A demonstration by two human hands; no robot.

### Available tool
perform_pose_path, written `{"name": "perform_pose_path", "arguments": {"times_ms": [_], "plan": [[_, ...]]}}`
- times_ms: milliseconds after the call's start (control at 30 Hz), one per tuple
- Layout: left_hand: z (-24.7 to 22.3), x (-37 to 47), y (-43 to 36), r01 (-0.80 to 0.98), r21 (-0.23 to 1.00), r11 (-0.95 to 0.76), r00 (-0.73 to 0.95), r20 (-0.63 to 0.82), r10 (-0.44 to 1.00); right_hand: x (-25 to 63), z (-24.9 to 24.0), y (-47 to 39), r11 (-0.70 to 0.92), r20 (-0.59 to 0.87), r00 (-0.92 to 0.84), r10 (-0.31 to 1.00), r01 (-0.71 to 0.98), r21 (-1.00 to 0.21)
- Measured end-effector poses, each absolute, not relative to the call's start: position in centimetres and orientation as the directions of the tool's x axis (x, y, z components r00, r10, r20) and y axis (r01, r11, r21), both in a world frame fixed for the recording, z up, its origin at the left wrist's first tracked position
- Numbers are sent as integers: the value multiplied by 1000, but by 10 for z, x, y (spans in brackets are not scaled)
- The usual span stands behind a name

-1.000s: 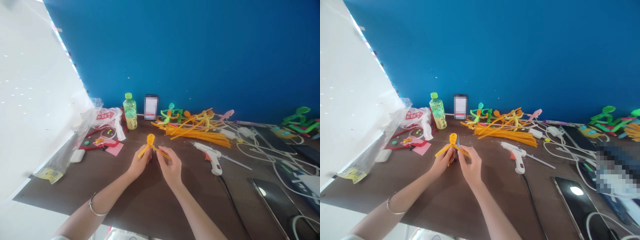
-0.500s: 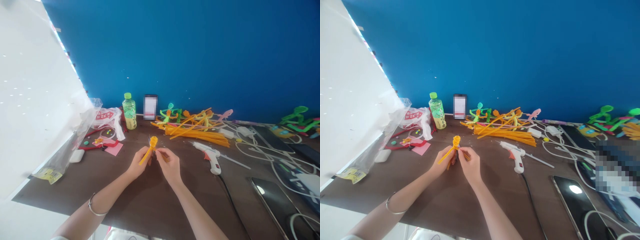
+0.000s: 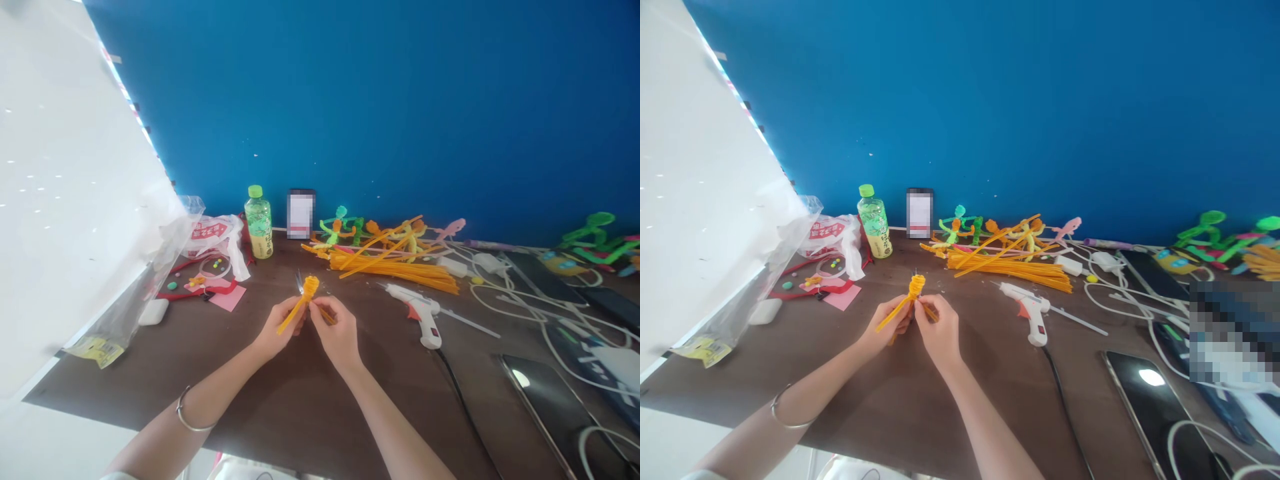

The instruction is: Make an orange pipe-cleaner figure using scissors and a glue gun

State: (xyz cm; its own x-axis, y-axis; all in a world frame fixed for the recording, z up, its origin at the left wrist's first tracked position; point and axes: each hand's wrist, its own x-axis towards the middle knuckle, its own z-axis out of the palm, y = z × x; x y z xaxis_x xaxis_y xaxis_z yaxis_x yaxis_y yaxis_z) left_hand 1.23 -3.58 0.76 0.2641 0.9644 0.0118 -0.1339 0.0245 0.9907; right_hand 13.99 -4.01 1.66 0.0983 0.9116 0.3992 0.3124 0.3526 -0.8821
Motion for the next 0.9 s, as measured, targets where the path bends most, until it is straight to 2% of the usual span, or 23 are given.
{"name": "perform_pose_path", "arguments": {"times_ms": [267, 467, 633, 900], "plan": [[10, 15, -41, -67, 998, 2, 180, 10, 984, 136, 12, -43, 389, 447, 114, 887, 335, -858], [3, 16, -36, -149, 984, 93, 124, -75, 989, 134, 14, -45, 433, 491, 102, 865, 345, -833], [1, 15, -35, -209, 962, 177, 143, -149, 978, 135, 17, -45, 443, 496, 81, 864, 346, -827], [2, 15, -34, -237, 968, 85, 158, -48, 986, 137, 20, -45, 431, 488, 83, 869, 357, -829]]}}
